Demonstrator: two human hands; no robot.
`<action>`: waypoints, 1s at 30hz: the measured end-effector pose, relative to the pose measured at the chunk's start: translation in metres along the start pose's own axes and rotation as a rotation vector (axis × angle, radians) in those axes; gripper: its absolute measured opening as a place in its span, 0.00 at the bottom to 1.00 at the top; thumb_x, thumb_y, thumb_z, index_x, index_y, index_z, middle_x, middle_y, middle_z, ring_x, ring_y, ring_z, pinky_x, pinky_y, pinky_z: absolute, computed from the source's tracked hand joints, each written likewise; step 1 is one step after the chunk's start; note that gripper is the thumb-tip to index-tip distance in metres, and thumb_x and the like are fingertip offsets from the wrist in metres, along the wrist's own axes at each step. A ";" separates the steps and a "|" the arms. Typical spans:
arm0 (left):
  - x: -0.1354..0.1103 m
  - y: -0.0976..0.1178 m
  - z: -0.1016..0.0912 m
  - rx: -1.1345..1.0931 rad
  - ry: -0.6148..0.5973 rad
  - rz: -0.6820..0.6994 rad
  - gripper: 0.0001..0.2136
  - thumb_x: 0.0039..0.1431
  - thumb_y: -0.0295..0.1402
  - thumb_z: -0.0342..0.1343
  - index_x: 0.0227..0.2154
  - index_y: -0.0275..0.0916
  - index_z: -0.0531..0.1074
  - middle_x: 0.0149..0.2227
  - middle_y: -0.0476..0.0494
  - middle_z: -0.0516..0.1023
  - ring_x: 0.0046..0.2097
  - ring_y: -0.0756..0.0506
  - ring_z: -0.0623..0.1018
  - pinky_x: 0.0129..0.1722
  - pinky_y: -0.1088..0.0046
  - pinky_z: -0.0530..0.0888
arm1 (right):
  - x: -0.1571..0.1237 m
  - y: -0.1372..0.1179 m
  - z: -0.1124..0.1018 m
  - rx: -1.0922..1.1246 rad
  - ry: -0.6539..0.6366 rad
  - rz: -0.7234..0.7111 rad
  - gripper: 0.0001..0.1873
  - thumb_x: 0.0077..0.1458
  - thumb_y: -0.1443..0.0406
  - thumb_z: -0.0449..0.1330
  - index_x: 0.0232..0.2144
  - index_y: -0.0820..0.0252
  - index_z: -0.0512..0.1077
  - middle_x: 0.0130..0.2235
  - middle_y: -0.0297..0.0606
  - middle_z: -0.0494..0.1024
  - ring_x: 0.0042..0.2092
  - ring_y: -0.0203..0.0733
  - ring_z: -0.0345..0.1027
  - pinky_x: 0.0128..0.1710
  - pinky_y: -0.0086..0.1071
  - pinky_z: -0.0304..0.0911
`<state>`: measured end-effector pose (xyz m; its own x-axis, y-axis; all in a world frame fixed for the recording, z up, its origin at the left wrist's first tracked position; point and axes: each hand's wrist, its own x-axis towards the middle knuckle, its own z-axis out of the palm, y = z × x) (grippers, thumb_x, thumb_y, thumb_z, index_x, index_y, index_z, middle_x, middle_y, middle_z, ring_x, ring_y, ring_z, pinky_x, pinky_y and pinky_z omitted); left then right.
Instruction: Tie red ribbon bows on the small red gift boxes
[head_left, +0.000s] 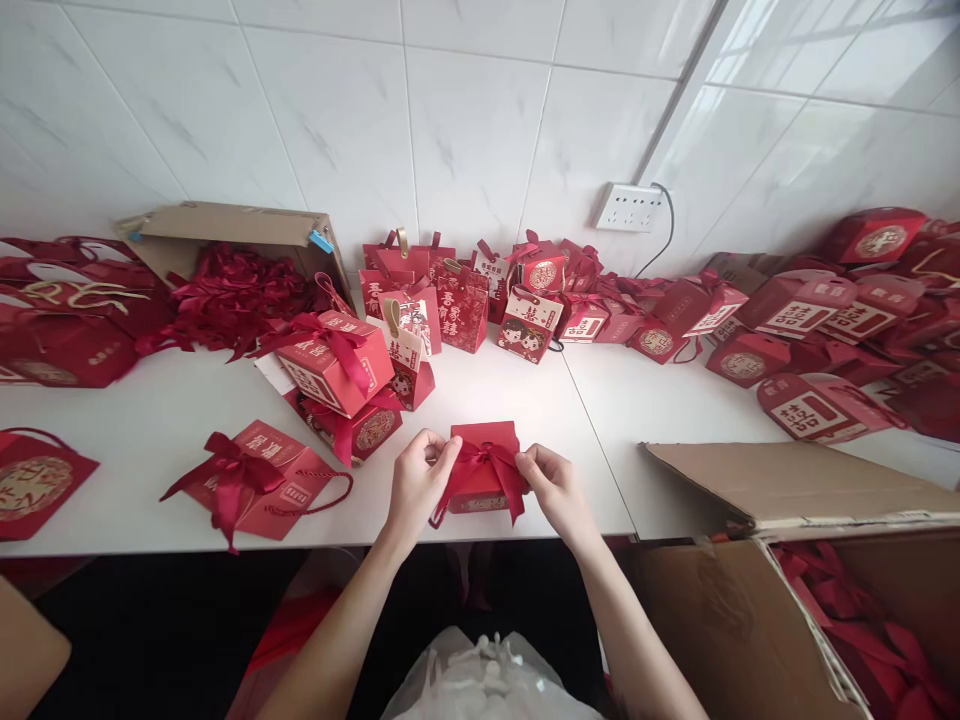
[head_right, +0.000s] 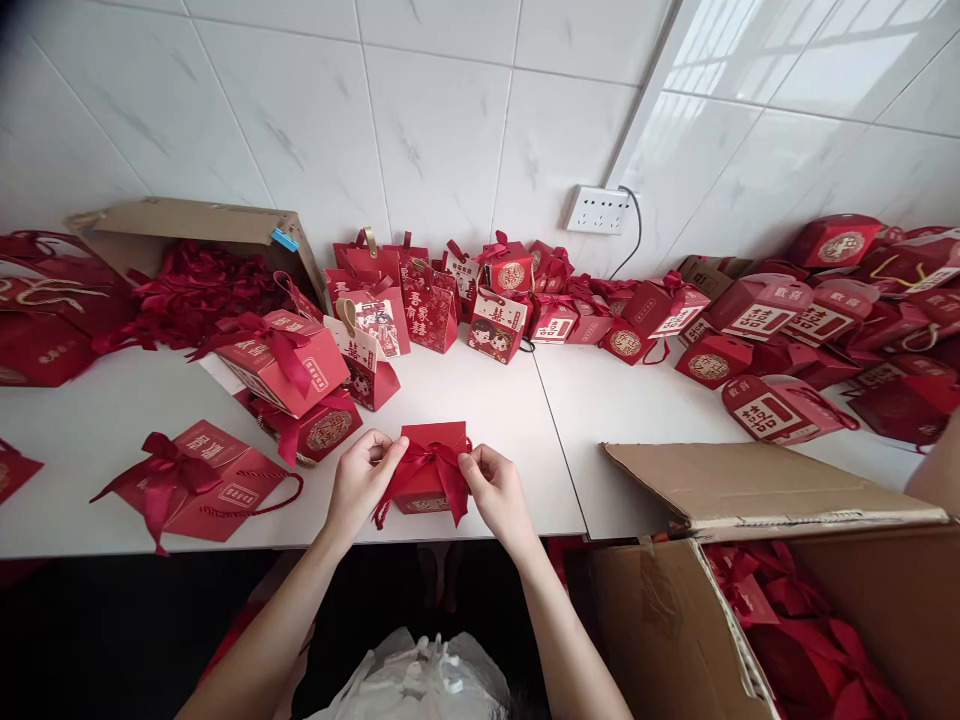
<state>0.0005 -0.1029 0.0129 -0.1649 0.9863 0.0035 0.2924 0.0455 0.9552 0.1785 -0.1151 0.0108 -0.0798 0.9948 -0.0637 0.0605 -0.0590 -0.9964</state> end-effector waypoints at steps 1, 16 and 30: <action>0.000 0.000 0.001 -0.022 -0.018 -0.022 0.18 0.53 0.47 0.54 0.20 0.40 0.59 0.16 0.56 0.58 0.19 0.53 0.60 0.21 0.79 0.58 | -0.001 0.002 0.000 0.017 0.011 -0.007 0.22 0.52 0.48 0.55 0.20 0.57 0.56 0.21 0.29 0.59 0.24 0.33 0.52 0.25 0.28 0.51; -0.001 -0.017 0.017 -0.378 -0.025 -0.106 0.19 0.50 0.48 0.54 0.19 0.40 0.57 0.15 0.58 0.51 0.18 0.55 0.53 0.18 0.79 0.55 | 0.005 0.035 0.010 0.390 0.039 -0.018 0.20 0.52 0.50 0.56 0.21 0.57 0.57 0.23 0.29 0.58 0.25 0.34 0.51 0.27 0.29 0.52; -0.005 -0.005 -0.004 0.008 -0.060 0.192 0.12 0.59 0.40 0.51 0.26 0.38 0.65 0.24 0.52 0.69 0.27 0.51 0.71 0.28 0.78 0.69 | 0.018 0.012 -0.036 -0.371 -0.346 -0.369 0.54 0.41 0.53 0.68 0.62 0.48 0.41 0.65 0.47 0.43 0.66 0.54 0.38 0.61 0.52 0.48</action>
<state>-0.0043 -0.1088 0.0096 -0.0486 0.9846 0.1677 0.3210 -0.1435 0.9362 0.2134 -0.0952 -0.0003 -0.4747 0.8559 0.2052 0.3035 0.3780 -0.8746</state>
